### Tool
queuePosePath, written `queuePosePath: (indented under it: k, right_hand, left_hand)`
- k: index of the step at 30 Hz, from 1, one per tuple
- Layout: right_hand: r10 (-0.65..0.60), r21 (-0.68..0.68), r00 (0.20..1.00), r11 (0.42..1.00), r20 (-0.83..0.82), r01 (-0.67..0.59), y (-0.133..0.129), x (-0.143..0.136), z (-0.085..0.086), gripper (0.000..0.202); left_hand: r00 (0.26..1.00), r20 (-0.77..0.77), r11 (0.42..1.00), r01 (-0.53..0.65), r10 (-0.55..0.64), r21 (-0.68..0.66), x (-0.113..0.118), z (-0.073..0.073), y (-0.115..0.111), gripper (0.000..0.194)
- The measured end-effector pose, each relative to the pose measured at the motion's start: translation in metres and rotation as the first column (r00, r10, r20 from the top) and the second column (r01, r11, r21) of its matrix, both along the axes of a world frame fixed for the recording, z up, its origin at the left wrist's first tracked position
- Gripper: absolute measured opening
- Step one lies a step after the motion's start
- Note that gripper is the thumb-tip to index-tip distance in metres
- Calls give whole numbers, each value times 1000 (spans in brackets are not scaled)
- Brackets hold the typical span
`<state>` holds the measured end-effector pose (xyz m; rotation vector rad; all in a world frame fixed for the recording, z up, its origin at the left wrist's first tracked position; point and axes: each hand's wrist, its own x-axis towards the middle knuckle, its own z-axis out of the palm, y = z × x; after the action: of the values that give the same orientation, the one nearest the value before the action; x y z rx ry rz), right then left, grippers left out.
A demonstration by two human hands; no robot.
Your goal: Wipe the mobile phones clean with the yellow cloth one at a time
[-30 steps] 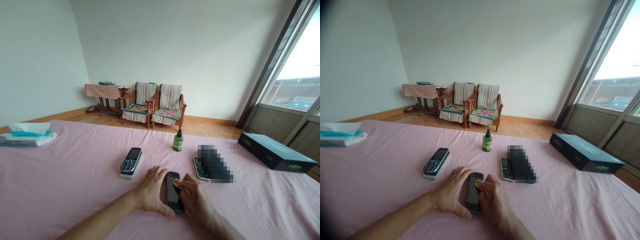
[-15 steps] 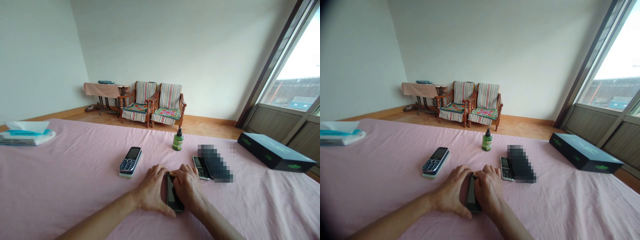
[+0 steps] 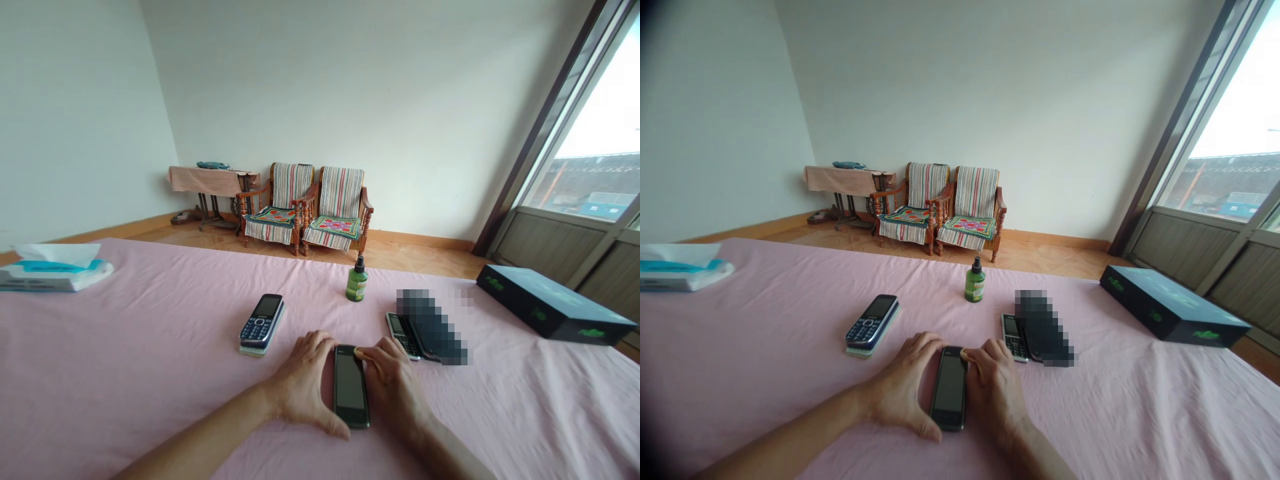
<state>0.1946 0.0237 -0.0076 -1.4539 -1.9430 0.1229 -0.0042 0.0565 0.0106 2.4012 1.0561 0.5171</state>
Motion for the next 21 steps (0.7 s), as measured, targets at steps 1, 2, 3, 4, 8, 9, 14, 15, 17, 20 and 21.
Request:
queuePosePath:
  k: [1,2,3,4,8,9,14,15,17,20,21]
  right_hand:
    - [45,-8,999,999,-31,-45,-2,7,-3,28]
    - [71,-12,996,997,-50,-72,-3,14,-6,28]
    - [84,-8,995,996,-61,-85,-4,20,-7,28]
    - [84,-4,994,996,-71,-84,-5,26,-8,27]
    - [37,11,987,999,-159,-35,-6,32,-4,24]
    - [42,8,982,999,-186,-41,-6,29,-1,24]
    - [93,-57,986,993,-137,-102,-3,4,8,27]
    - [76,-72,994,994,-85,-82,-1,-1,9,28]
    - [20,-85,999,996,34,-17,3,-10,11,29]
    - [-15,-85,988,996,150,29,8,-25,16,27]
    - [-8,-85,986,996,164,23,9,-30,17,26]
  left_hand:
    - [1000,2,1000,7,-7,2,0,0,0,105]
    - [1000,2,1000,12,-12,4,-1,1,0,105]
    - [1000,-1,1000,16,-16,5,-1,1,-1,106]
    - [1000,-4,1000,17,-17,5,-1,2,-1,107]
    - [1000,-1,1000,15,-15,13,0,2,-2,108]
    - [1000,2,1000,14,-14,17,0,2,-2,107]
    - [1000,-3,999,9,-9,37,1,0,-2,104]
    - [1000,-4,999,7,-7,40,1,0,-1,103]
    - [1000,-7,999,4,-3,48,1,-1,-1,101]
    - [1000,-9,998,9,-9,61,1,-1,0,94]
    - [1000,-7,998,12,-12,64,2,-1,1,92]
